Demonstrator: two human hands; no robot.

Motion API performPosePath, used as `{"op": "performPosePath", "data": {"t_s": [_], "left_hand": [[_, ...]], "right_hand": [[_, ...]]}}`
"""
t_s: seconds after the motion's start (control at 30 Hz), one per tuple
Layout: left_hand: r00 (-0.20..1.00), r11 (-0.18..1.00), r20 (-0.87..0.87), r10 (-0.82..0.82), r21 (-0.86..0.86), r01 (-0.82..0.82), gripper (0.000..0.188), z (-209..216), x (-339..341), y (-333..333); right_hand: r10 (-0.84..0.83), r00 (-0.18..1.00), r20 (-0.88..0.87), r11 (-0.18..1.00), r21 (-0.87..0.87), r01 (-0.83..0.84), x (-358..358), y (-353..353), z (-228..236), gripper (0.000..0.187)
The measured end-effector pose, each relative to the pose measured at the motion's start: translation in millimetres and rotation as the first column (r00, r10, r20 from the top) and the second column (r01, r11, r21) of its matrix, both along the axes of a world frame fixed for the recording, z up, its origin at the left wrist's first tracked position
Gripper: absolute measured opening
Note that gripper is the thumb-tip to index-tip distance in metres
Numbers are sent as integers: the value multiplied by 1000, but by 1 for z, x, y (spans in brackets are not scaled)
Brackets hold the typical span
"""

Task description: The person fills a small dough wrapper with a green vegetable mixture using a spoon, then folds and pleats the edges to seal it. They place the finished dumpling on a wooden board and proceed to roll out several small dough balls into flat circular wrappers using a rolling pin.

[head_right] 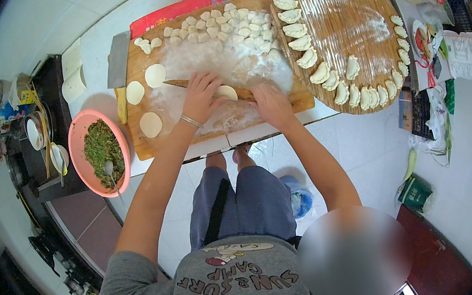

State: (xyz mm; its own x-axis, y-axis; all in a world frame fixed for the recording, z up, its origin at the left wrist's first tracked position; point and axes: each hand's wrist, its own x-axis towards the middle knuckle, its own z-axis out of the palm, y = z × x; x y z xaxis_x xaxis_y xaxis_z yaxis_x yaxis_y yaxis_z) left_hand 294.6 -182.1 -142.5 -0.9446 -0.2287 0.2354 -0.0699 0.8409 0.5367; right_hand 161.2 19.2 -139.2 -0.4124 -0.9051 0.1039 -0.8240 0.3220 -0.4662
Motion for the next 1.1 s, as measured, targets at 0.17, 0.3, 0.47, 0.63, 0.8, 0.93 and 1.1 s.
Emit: {"op": "performPosePath", "data": {"t_s": [0.17,0.3,0.47,0.63,0.8,0.93,1.1], "left_hand": [[982,972,-83,-168,152,179,30,4,-15,6],[974,778,75,216,589,-218,29,21,-4,47],[798,528,326,506,614,-586,39,0,32,50],[890,892,-55,453,11,-453,54,-10,78,30],[945,940,179,273,-258,-223,58,-16,33,-2],[950,948,174,257,-237,-213,60,-15,-13,-35],[955,966,250,158,-238,-98,60,-18,47,-11]], "right_hand": [[-101,947,304,991,-53,123,-3,13,11,33],[-320,845,429,935,-4,356,-12,26,6,33],[-299,918,262,946,-42,320,-20,35,5,34],[-59,992,113,981,189,37,6,39,9,41],[-32,981,-193,993,107,53,10,6,-6,56],[-204,945,-256,975,36,220,-14,-31,2,67],[-51,969,-240,988,129,84,31,11,4,70]]}}
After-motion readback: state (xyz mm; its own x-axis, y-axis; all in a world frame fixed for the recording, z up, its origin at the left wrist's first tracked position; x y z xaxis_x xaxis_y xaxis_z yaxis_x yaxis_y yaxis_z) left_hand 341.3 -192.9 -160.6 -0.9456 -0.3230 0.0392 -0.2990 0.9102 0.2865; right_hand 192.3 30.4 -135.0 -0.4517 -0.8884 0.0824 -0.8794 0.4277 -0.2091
